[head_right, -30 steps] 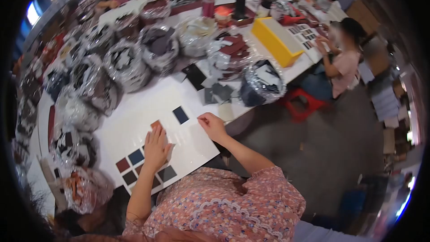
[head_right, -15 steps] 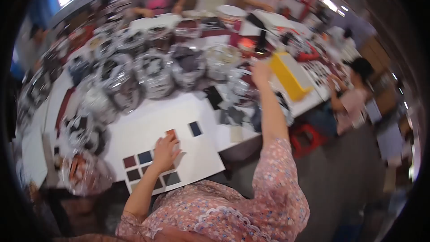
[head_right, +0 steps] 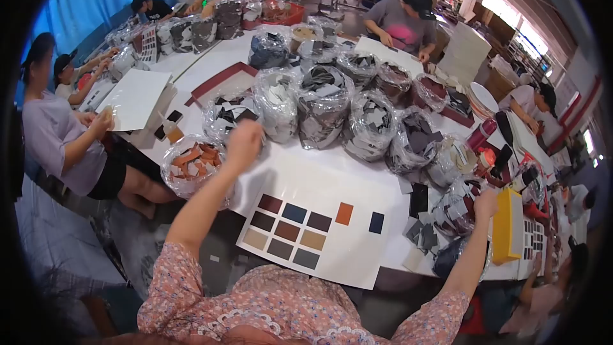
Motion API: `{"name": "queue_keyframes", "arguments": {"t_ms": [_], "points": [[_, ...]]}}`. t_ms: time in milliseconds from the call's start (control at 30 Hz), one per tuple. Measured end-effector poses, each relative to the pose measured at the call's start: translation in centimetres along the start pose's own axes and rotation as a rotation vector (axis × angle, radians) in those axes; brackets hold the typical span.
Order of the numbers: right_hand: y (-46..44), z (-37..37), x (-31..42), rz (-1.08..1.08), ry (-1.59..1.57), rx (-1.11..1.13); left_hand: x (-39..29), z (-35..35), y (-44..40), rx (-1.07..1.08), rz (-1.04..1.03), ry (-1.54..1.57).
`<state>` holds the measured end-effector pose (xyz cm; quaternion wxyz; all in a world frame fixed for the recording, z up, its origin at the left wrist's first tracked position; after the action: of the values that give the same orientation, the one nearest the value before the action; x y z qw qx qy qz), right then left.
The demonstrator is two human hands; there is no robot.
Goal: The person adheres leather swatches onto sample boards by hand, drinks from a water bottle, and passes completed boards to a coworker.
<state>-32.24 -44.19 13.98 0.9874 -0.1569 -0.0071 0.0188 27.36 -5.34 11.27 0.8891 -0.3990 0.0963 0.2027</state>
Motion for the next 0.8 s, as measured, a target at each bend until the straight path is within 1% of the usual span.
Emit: {"name": "queue_keyframes", "arguments": {"t_ms": [33,67,100,133,167,200,233,267,300,333,367,400,467,533,633,700,733,767,800], "points": [[0.4,0.0,0.0,0.026,0.033,-0.046,1.8,0.3,-1.4,-0.044,0.038,-0.078],[0.7,-0.3,-0.1,0.049,0.067,-0.091,3.0,0.6,-2.8,0.053,0.142,-0.212],[0.5,-1.2,-0.9,0.066,0.036,-0.148,4.8,0.2,-3.7,0.128,0.188,-0.325],[1.0,-1.1,-0.8,0.075,0.015,-0.209,5.3,0.5,-4.2,0.177,0.179,-0.396],[1.2,-1.5,-1.1,0.138,-0.042,-0.298,5.9,0.2,-4.5,0.238,0.167,-0.456],[1.4,-0.8,-0.4,0.083,-0.114,-0.313,6.1,0.1,-4.6,0.284,0.171,-0.507],[1.1,-1.1,-0.7,0.115,-0.147,-0.305,6.5,-0.5,-4.8,0.338,0.167,-0.557],[2.0,0.1,0.1,0.062,-0.19,-0.254,7.2,-1.5,-4.9,0.321,0.199,-0.576],[2.4,0.2,0.3,0.1,-0.271,-0.333,7.5,-1.9,-4.6,0.286,0.175,-0.568],[3.3,0.9,0.9,0.141,-0.5,-0.341,8.5,-2.9,-4.5,0.249,0.212,-0.555],[4.0,2.0,1.7,0.2,-0.512,-0.356,7.1,-1.9,-4.6,0.274,0.17,-0.54],[4.2,1.8,1.8,0.191,-0.585,-0.321,7.0,-1.8,-5.0,0.318,0.232,-0.564],[5.3,1.3,2.7,0.196,-0.767,-0.233,6.3,-1.4,-4.9,0.249,0.259,-0.506],[7.4,1.5,5.3,0.211,-0.984,-0.102,5.7,0.3,-4.9,0.178,0.266,-0.442],[13.5,3.2,10.5,0.262,-0.826,0.222,4.8,2.6,-4.4,0.092,0.224,-0.263],[17.2,1.0,13.3,0.566,-0.62,0.239,3.7,3.3,-3.6,0.052,0.195,-0.088],[19.1,-0.6,14.5,0.588,-0.647,0.233,1.5,4.0,-2.7,0.1,0.246,0.001],[20.8,-1.8,15.6,0.609,-0.675,0.227,0.6,3.7,-1.4,0.135,0.252,0.105],[22.1,-2.0,16.6,0.632,-0.674,0.3,-0.2,3.1,0.3,0.171,0.257,0.207]]}}
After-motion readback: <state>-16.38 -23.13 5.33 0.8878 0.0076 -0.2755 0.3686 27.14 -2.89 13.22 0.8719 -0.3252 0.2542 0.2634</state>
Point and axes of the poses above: each hand's wrist, its own y-axis away from the middle knuckle, its own z-axis out of the back of the hand, x = y × z, the point moved 2 cm from there along -y, towards the middle knuckle, and after that the axes turned 4 degrees about -y, right-handed, at the moved point
